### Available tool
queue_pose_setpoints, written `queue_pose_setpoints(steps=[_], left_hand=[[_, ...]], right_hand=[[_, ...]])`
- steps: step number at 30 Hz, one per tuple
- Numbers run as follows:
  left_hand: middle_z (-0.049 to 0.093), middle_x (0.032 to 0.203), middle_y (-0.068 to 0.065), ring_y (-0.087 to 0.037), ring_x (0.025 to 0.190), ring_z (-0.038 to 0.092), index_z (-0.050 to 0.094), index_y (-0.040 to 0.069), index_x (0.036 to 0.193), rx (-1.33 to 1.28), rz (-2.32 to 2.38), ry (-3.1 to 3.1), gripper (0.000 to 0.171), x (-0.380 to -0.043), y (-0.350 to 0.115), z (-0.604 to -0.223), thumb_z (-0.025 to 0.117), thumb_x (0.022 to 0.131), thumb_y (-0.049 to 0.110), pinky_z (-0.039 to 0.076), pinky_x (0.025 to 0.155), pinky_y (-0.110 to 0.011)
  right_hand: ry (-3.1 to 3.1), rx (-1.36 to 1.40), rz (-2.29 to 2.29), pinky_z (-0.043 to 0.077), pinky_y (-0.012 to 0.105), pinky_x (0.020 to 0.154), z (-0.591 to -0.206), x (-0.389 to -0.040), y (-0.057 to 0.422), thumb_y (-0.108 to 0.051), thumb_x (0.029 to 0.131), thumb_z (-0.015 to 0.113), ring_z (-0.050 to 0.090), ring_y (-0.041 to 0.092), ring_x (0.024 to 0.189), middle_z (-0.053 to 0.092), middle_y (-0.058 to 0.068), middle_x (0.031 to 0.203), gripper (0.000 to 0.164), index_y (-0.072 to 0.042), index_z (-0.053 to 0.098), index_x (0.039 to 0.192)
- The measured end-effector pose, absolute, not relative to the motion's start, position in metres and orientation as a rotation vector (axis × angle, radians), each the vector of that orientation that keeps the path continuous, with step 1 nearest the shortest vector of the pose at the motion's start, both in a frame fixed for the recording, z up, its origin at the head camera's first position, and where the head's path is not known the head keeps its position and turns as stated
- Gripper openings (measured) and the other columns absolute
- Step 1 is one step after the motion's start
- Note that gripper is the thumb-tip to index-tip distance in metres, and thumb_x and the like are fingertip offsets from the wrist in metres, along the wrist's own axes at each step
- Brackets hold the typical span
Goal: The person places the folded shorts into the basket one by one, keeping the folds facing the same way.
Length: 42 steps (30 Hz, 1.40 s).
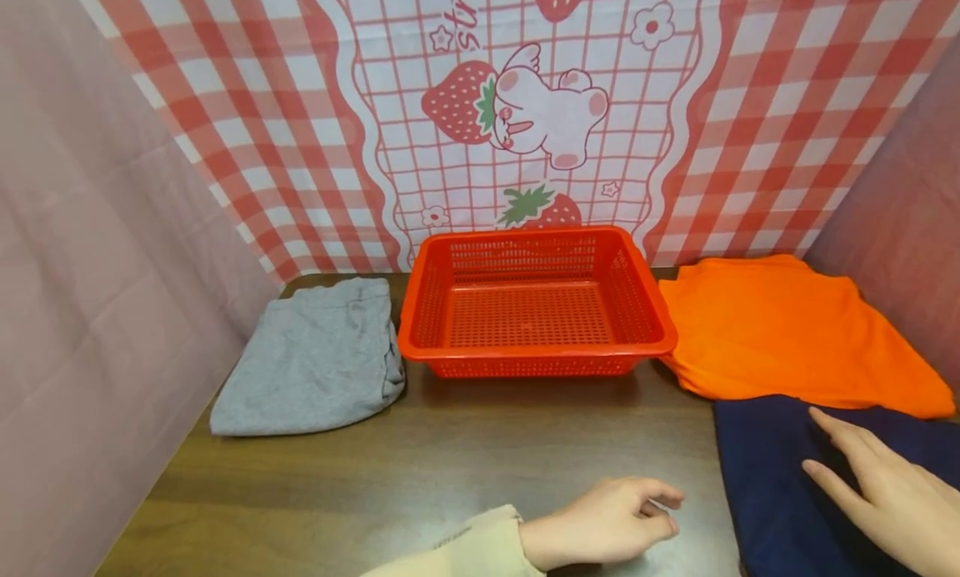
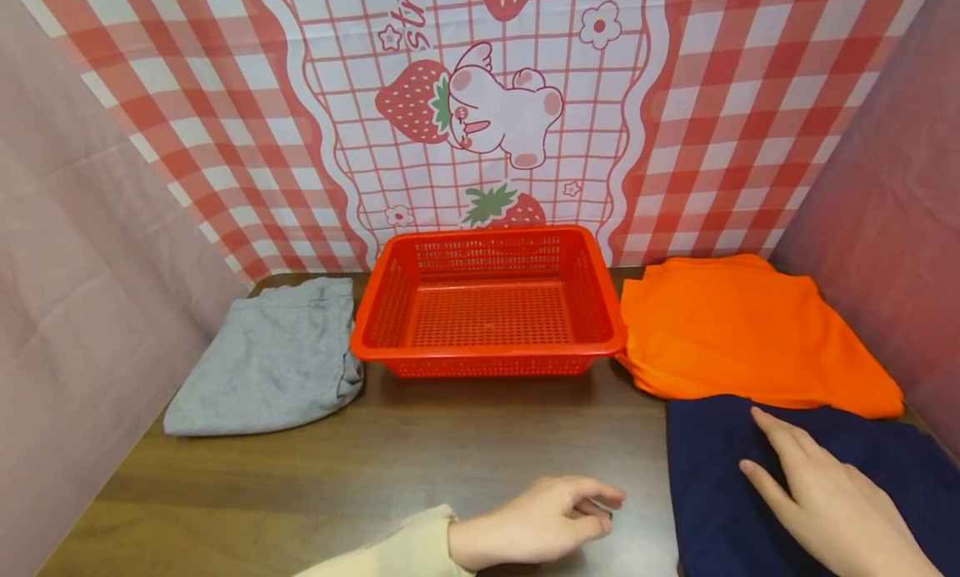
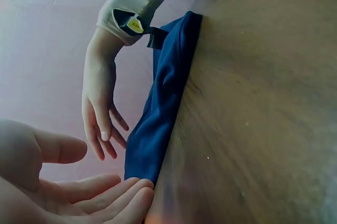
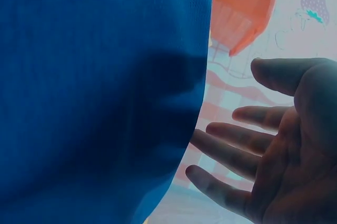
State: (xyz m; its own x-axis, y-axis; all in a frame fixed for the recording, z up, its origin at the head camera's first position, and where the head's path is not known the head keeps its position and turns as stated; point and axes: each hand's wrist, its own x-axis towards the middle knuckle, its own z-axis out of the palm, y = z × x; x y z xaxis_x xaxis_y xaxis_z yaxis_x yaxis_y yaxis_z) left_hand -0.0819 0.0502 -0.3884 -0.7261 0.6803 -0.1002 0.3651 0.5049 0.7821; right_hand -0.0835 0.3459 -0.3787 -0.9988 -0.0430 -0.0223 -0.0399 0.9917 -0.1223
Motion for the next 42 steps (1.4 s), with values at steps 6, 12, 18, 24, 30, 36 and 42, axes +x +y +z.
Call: queue_pose_setpoints(steps=[6, 12, 18, 24, 30, 36, 42], left_hand=[[0.061, 0.112, 0.016, 0.013, 0.087, 0.055, 0.059, 0.017, 0.119, 0.837, 1.112, 2.340, 0.033, -0.081, 0.056, -0.392, 0.056, 0.087, 0.022, 0.039, 0.068, -0.003], [0.059, 0.113, 0.017, 0.013, 0.089, 0.054, 0.056, 0.019, 0.123, 0.874, 1.004, 2.386, 0.036, -0.082, 0.065, -0.394, 0.055, 0.088, 0.025, 0.038, 0.071, -0.004], [0.057, 0.115, 0.016, 0.012, 0.090, 0.054, 0.053, 0.020, 0.125, 0.899, 0.924, 2.386, 0.038, -0.083, 0.071, -0.394, 0.055, 0.088, 0.027, 0.038, 0.073, -0.004], [0.055, 0.114, 0.015, 0.012, 0.091, 0.053, 0.051, 0.019, 0.127, 0.893, 0.919, 2.390, 0.042, -0.081, 0.074, -0.394, 0.057, 0.087, 0.029, 0.037, 0.075, -0.005], [0.055, 0.115, 0.013, 0.010, 0.091, 0.054, 0.050, 0.019, 0.128, 0.764, 1.043, 2.286, 0.045, -0.082, 0.082, -0.393, 0.059, 0.085, 0.027, 0.039, 0.076, -0.007], [0.056, 0.119, 0.011, 0.005, 0.097, 0.055, 0.049, 0.018, 0.129, 0.627, 1.177, 2.170, 0.046, -0.082, 0.088, -0.393, 0.060, 0.085, 0.024, 0.042, 0.080, -0.012], [0.057, 0.121, 0.007, 0.000, 0.105, 0.054, 0.048, 0.015, 0.130, 0.498, 1.336, 2.018, 0.046, -0.081, 0.091, -0.393, 0.059, 0.085, 0.020, 0.042, 0.084, -0.015]], right_hand=[[3.203, -0.088, -0.240, 0.038, 0.060, 0.075, -0.381, -0.081, 0.348, -0.042, 0.089, 0.052, 0.045, 0.049, 0.099, 0.042, 0.035, 0.115, 0.072, 0.010, 0.031, 0.133], [3.259, -0.118, -0.214, 0.036, 0.061, 0.078, -0.387, -0.083, 0.355, -0.040, 0.088, 0.056, 0.044, 0.050, 0.100, 0.043, 0.037, 0.115, 0.071, 0.011, 0.034, 0.131], [3.344, -0.096, -0.236, 0.034, 0.063, 0.079, -0.395, -0.079, 0.365, -0.038, 0.087, 0.057, 0.043, 0.050, 0.097, 0.045, 0.036, 0.112, 0.070, 0.011, 0.034, 0.131], [3.456, -0.163, -0.426, 0.025, 0.062, 0.094, -0.404, -0.077, 0.376, -0.027, 0.089, 0.057, 0.042, 0.051, 0.096, 0.044, 0.038, 0.109, 0.060, 0.012, 0.035, 0.130], [3.561, -0.252, -0.571, 0.013, 0.045, 0.110, -0.410, -0.078, 0.385, -0.020, 0.089, 0.057, 0.042, 0.050, 0.103, 0.047, 0.039, 0.106, 0.054, 0.010, 0.039, 0.129], [3.595, -0.242, -0.599, 0.012, 0.043, 0.111, -0.408, -0.081, 0.391, -0.021, 0.092, 0.053, 0.040, 0.047, 0.110, 0.047, 0.039, 0.107, 0.052, 0.011, 0.038, 0.130], [3.575, -0.159, -0.714, 0.005, 0.033, 0.113, -0.421, -0.078, 0.404, -0.016, 0.093, 0.048, 0.028, 0.043, 0.124, 0.042, 0.043, 0.108, 0.050, 0.015, 0.034, 0.130]])
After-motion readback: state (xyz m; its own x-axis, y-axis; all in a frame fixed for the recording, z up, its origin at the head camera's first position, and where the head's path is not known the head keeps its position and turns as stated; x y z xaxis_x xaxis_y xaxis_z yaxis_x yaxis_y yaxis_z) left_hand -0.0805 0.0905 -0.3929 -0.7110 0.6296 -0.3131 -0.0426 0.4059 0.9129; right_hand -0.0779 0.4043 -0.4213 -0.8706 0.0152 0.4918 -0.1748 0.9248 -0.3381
